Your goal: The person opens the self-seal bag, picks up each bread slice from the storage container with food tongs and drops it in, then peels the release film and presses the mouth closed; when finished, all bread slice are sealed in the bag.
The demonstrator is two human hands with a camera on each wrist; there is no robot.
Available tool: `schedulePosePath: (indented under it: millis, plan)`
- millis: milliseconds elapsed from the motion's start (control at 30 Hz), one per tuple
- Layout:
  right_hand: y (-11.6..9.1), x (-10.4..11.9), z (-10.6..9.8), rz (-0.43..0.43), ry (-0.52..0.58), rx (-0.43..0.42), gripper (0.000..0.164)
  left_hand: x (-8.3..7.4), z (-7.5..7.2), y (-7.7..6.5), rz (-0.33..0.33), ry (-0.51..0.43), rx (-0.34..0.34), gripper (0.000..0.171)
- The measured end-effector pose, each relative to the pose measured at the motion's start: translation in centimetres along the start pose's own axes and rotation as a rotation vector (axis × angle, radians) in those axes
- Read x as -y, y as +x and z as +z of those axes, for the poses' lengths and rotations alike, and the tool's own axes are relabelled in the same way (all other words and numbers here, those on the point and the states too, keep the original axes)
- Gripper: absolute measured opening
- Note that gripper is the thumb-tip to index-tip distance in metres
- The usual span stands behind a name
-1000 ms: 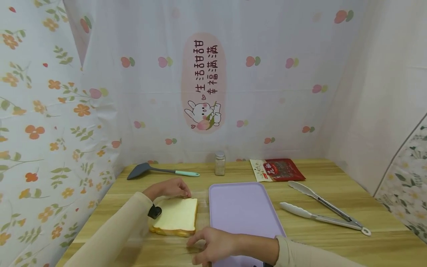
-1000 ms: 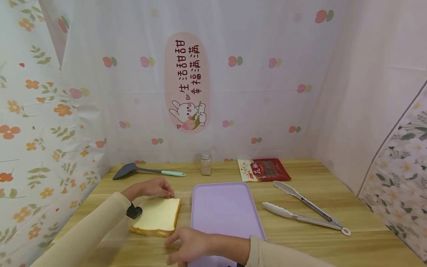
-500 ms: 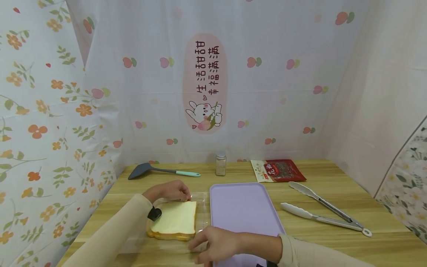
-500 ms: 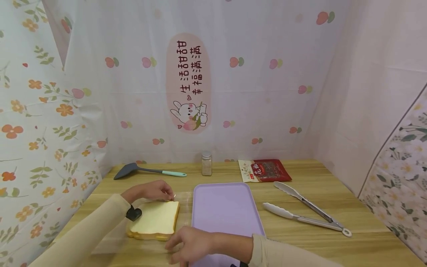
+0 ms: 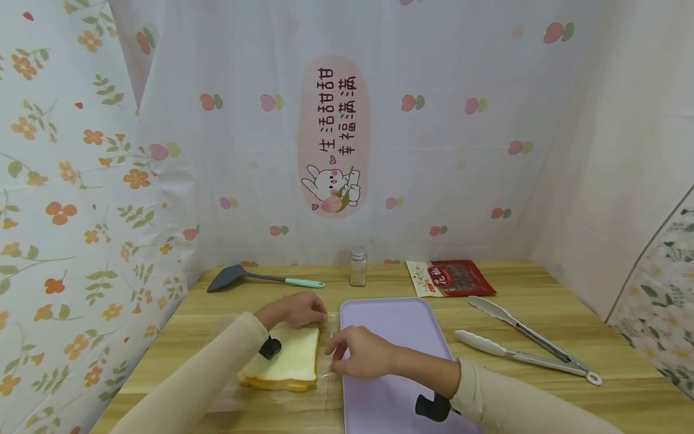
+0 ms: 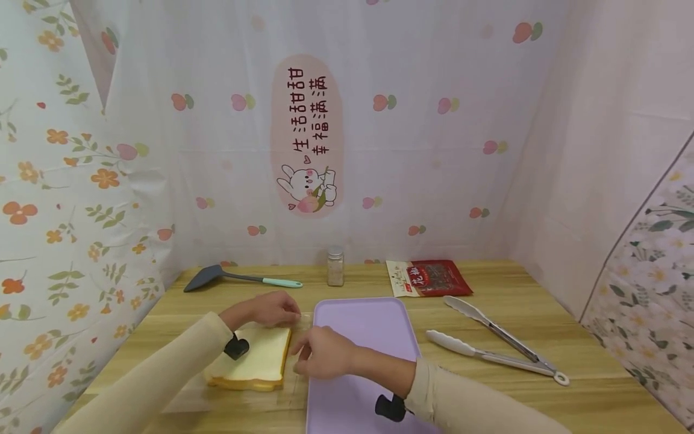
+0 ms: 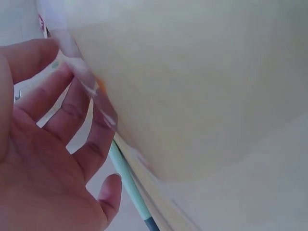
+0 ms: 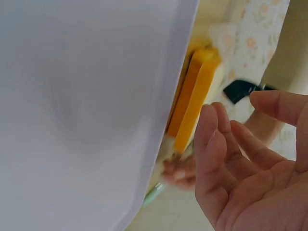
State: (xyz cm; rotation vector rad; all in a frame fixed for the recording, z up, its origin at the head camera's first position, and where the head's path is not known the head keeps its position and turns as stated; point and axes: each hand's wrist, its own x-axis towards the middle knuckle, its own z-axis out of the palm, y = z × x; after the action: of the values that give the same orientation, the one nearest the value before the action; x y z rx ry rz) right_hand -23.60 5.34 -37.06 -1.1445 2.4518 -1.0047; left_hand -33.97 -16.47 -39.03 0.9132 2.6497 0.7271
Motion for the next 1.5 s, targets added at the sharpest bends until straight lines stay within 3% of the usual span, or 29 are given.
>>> schedulePosePath:
  millis: [200, 400, 533, 700, 1200, 1500]
  plan:
    - [1.3, -1.6, -1.2, 0.022, -0.14, -0.101, 0.016, -0.2, 0.3, 0.0, -0.038, 0.046, -0.062, 0.012]
    - [3.2, -3.2, -1.5, 0.073, -0.214, -0.177, 0.013, 0.3, 0.5, -0.1, 0.0, -0.024, -0.065, 0.013]
    - [4.4, -3.9, -1.3, 0.131, -0.242, -0.183, 0.015, 0.4, 0.6, -0.4, 0.032, -0.159, -0.047, 0.013]
    - [5.4, -4.2, -0.9, 0.178, -0.289, -0.187, 0.006, 0.4, 0.8, -0.7, 0.021, -0.271, -0.014, 0.014]
    - [6.2, -3.8, -0.4, 0.258, -0.322, -0.189, 0.038, 0.3, 0.7, -1.0, 0.031, -0.311, 0.022, 0.018]
    - [6.6, -3.9, 0.2, 0.293, -0.328, -0.214, 0.036, 0.3, 0.8, -0.9, 0.039, -0.308, 0.024, 0.019]
